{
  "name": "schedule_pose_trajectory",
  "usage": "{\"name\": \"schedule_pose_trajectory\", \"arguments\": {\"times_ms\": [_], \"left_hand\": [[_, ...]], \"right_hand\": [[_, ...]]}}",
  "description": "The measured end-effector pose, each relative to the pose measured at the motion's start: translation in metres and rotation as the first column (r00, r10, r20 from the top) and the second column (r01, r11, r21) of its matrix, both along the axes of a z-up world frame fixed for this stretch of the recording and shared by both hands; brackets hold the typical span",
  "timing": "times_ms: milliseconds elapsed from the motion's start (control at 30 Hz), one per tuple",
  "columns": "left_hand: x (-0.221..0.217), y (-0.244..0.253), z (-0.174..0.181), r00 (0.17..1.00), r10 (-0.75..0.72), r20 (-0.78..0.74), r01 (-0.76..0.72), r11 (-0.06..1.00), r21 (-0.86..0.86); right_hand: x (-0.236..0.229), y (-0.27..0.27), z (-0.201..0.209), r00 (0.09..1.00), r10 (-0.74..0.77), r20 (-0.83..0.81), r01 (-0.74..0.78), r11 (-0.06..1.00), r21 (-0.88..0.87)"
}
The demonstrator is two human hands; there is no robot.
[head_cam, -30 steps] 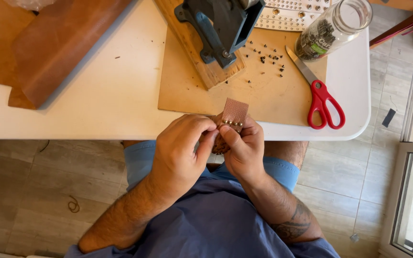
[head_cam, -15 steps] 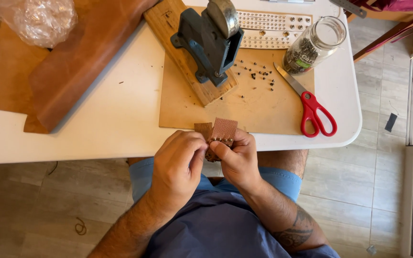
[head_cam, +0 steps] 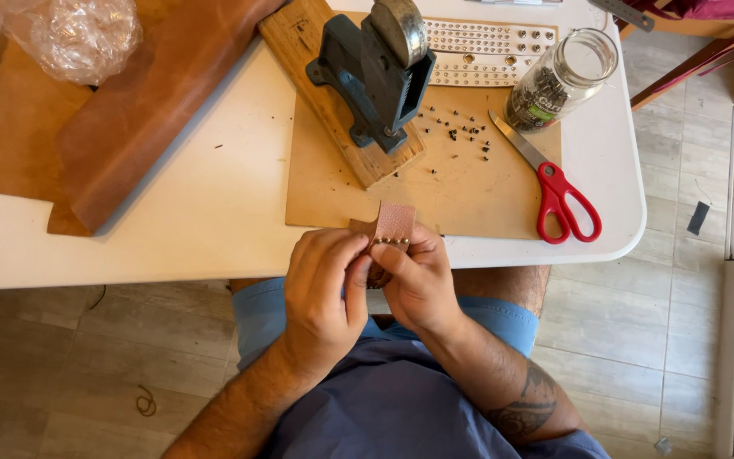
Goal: Manually inserting metal studs into pre-punched holes in a leather strap at a workshop table.
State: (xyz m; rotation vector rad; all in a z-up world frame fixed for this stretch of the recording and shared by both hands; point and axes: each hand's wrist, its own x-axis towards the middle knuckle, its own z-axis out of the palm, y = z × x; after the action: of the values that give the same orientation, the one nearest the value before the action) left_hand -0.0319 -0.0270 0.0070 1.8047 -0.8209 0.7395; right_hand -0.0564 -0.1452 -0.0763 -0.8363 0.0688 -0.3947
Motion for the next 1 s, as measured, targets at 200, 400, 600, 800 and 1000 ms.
{"name": "schedule_pose_trajectory", "arguments": {"times_ms": [200,400,600,800,1000], "left_hand": [[0.002,0.002,0.005,0.979,-0.068,-0.193,0.045,0.991,-0.123],[0.002,0.001,0.002,0.973,-0.086,-0.213,0.058,0.989,-0.135],[0.004,0.004,0.005,0.943,-0.15,-0.299,0.095,0.977,-0.19],[0.007,0.006,0.002,0.926,-0.18,-0.333,0.113,0.971,-0.21],[0.006,0.003,0.001,0.905,-0.192,-0.38,0.109,0.967,-0.229]], "right_hand": [[0.0,-0.006,0.015,0.997,0.072,-0.019,-0.069,0.988,0.135],[0.003,0.003,0.054,0.997,0.081,0.009,-0.081,0.974,0.214],[0.001,0.003,0.04,0.996,0.088,0.005,-0.086,0.966,0.244],[0.002,0.003,0.037,0.998,0.068,0.01,-0.068,0.987,0.144],[0.005,0.001,0.034,0.995,0.087,0.05,-0.093,0.984,0.152]]}}
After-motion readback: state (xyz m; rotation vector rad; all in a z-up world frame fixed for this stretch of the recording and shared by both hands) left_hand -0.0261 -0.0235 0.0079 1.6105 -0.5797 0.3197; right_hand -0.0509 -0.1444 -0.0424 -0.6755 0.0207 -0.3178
